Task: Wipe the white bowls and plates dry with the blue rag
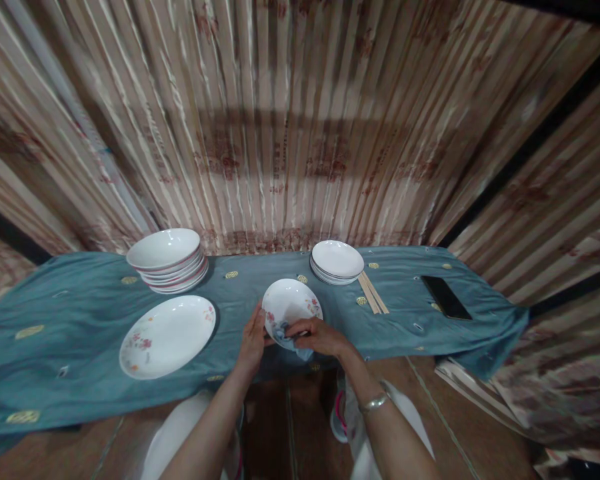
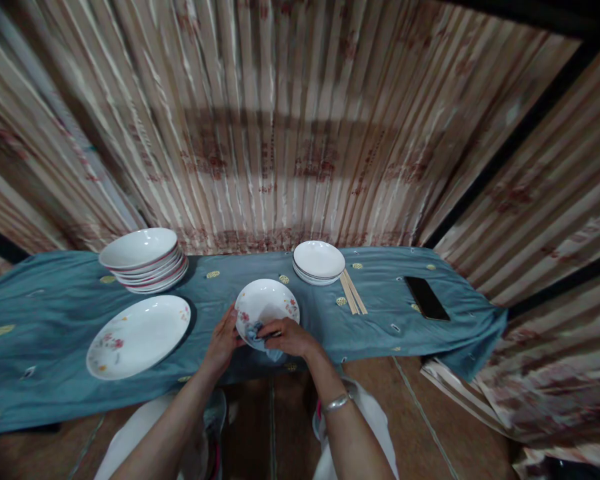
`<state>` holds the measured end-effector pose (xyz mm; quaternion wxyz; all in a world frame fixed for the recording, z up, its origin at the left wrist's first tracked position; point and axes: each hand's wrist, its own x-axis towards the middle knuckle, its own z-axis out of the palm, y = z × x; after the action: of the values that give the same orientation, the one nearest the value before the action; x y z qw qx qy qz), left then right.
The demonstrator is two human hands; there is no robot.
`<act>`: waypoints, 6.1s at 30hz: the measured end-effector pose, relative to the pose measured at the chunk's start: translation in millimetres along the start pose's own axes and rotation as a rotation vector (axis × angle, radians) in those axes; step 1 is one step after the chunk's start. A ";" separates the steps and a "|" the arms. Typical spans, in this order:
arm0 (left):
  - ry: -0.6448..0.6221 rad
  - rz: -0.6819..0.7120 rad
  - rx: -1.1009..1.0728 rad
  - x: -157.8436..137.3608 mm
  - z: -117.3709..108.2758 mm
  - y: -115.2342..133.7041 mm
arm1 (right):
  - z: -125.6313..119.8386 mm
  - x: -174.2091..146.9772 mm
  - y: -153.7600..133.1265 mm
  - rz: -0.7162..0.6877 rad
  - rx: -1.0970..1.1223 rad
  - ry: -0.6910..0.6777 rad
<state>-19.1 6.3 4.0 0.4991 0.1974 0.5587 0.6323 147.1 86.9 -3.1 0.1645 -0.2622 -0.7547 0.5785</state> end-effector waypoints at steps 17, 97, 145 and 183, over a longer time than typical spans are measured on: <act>0.012 0.076 0.113 -1.2 0.2 -5.4 | 37.7 37.7 -11.7 -0.182 0.017 0.339; -0.122 0.176 0.308 -24.1 30.8 4.7 | 33.8 -27.1 -22.0 -0.200 -0.357 0.467; -0.220 0.198 0.374 -31.8 35.9 4.1 | -12.7 23.2 9.3 -0.237 -0.551 0.882; -0.192 0.166 0.337 -27.8 35.1 3.6 | -8.5 3.4 33.1 -0.097 -0.887 0.794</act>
<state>19.5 0.9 26.3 0.4561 0.3826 0.5884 0.5471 155.8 102.0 -32.7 0.3349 -0.4671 -0.8163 0.0576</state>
